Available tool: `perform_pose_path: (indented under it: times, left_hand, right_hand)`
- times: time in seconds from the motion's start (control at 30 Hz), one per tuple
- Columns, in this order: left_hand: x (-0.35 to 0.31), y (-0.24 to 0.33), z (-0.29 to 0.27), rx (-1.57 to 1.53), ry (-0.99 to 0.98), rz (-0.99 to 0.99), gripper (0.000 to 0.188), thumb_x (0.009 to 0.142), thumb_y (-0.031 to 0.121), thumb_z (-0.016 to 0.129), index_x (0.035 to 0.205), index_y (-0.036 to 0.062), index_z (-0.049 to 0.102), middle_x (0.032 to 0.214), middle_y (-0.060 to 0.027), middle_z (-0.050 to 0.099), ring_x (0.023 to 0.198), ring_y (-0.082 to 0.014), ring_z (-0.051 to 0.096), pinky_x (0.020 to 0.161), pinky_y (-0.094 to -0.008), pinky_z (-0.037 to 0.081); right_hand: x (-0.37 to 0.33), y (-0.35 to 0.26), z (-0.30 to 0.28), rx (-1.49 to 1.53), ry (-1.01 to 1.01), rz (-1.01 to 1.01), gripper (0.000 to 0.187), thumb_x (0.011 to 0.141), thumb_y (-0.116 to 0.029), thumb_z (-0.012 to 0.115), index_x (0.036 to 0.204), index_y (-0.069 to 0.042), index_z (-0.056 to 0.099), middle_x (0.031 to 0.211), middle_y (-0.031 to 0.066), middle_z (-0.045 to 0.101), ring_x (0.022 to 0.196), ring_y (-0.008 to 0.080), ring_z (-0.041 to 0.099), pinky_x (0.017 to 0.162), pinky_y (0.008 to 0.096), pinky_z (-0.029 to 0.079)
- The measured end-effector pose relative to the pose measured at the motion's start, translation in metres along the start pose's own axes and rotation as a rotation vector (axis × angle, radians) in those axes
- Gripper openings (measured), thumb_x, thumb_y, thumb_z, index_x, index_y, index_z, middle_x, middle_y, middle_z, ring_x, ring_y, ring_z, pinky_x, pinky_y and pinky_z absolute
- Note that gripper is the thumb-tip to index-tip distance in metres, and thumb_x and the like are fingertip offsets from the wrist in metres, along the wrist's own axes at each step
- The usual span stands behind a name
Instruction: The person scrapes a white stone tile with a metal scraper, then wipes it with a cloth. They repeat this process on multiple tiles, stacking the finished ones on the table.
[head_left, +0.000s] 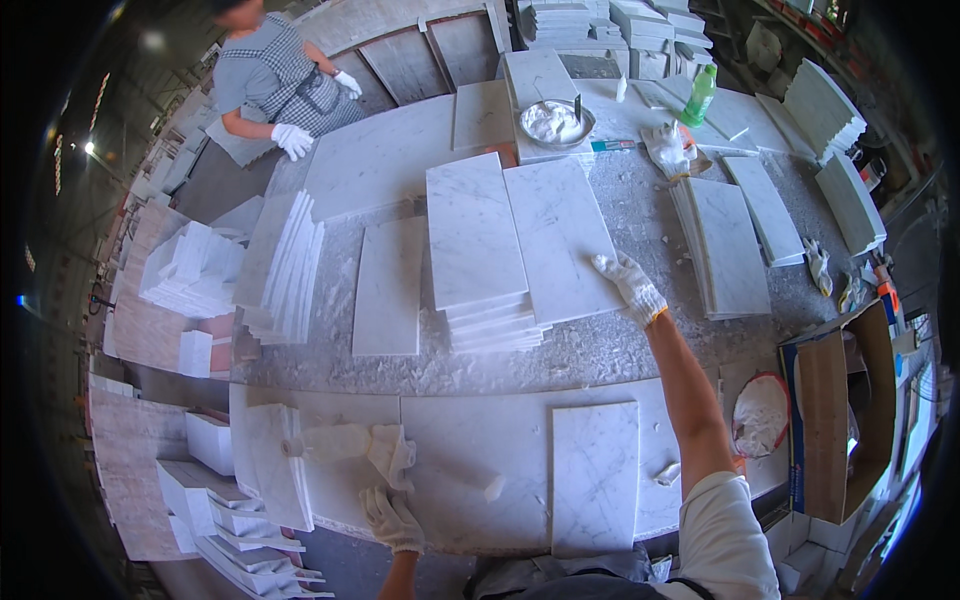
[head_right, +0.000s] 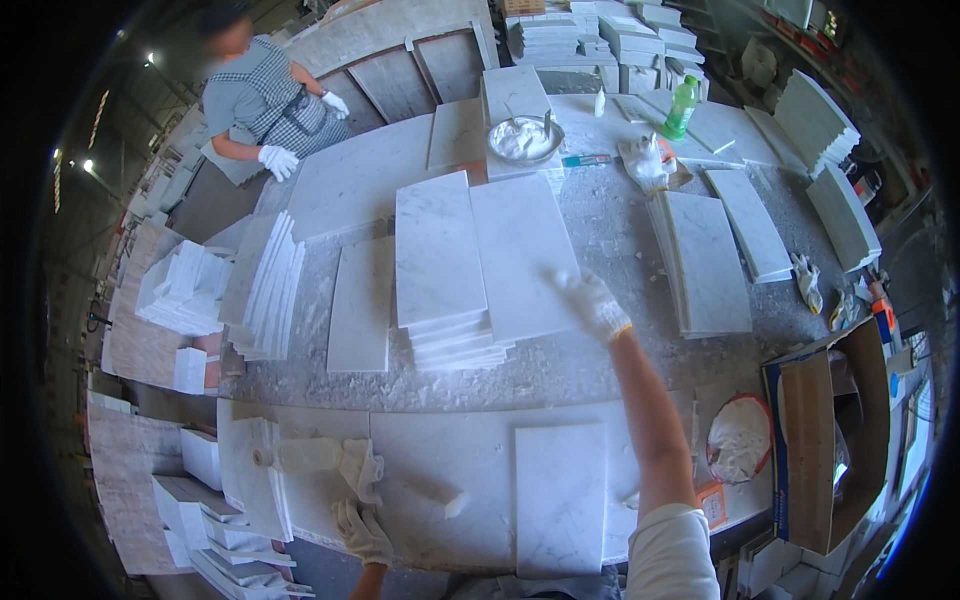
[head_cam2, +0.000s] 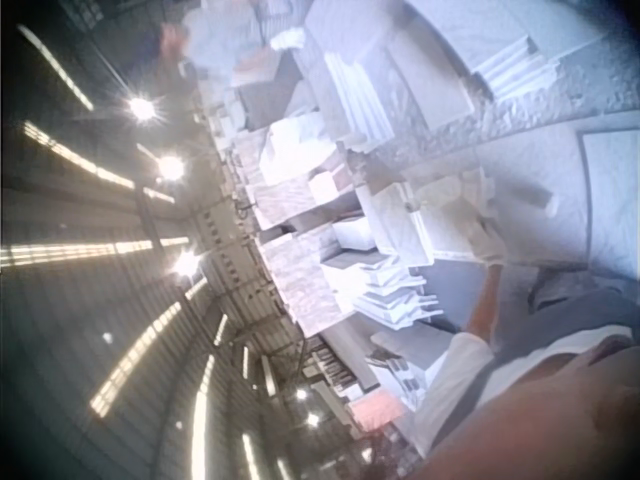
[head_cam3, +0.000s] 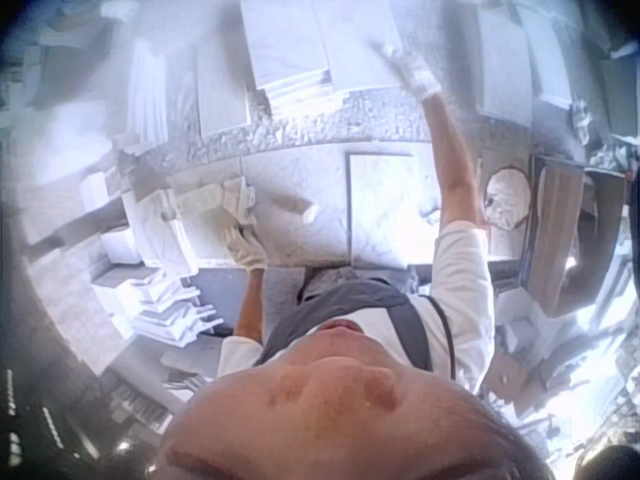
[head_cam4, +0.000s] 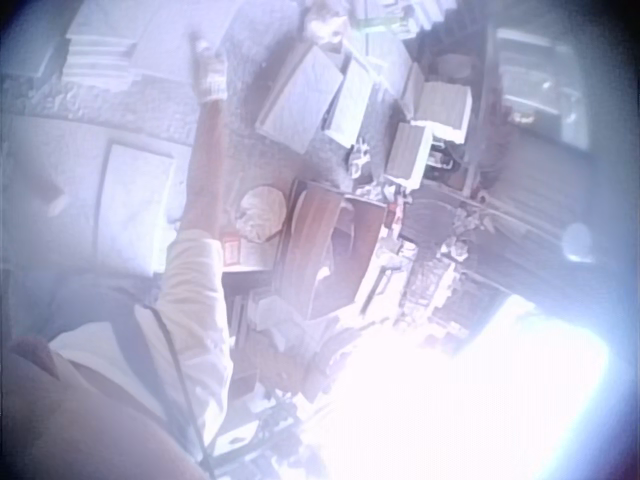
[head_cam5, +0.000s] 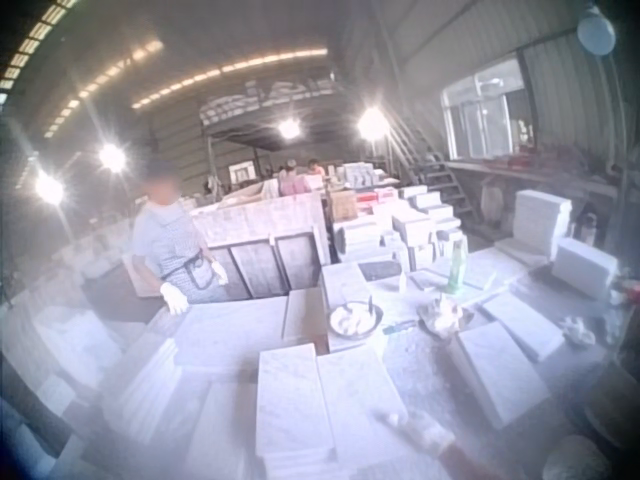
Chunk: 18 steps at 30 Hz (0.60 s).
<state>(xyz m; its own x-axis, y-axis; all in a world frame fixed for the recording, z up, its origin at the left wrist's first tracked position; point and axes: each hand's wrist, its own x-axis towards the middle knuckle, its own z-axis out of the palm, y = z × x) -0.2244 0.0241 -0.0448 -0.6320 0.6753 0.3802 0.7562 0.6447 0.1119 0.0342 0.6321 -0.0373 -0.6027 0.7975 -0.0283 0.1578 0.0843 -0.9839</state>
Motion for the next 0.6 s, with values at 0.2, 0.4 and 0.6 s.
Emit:
perform_pose_path:
  times: [0.2, 0.4, 0.6]
  left_hand:
    - [-0.001, 0.001, -0.001, 0.011, -0.018, -0.009, 0.040, 0.104, 0.013, 0.061, 0.141, -0.0011, 0.055, 0.140, -0.0186, 0.055, 0.136, -0.0477, 0.050, 0.114, -0.0575, 0.043]
    - [0.001, -0.002, 0.000, 0.012, -0.011, 0.024, 0.042, 0.103, 0.013, 0.060, 0.142, -0.0022, 0.054, 0.140, -0.0188, 0.055, 0.137, -0.0480, 0.049, 0.114, -0.0583, 0.042]
    - [0.000, 0.004, -0.001, 0.005, 0.013, 0.003, 0.039, 0.103, 0.014, 0.061, 0.138, -0.0015, 0.055, 0.139, -0.0178, 0.056, 0.136, -0.0480, 0.050, 0.113, -0.0591, 0.043]
  right_hand:
    - [-0.014, -0.025, 0.001, 0.269, -0.039, 0.251, 0.046, 0.117, -0.030, 0.040, 0.157, -0.010, 0.049, 0.153, 0.0060, 0.061, 0.120, 0.0107, 0.069, 0.104, 0.0294, 0.055]
    - [-0.019, -0.055, 0.006, -0.057, -0.032, 0.249, 0.044, 0.116, -0.027, 0.043, 0.154, -0.008, 0.053, 0.153, 0.0065, 0.062, 0.131, 0.0126, 0.064, 0.116, 0.0326, 0.046]
    - [-0.020, -0.057, 0.005, 0.074, -0.032, 0.217, 0.045, 0.115, -0.023, 0.045, 0.155, -0.004, 0.051, 0.153, 0.0097, 0.061, 0.136, 0.0161, 0.060, 0.119, 0.0343, 0.043]
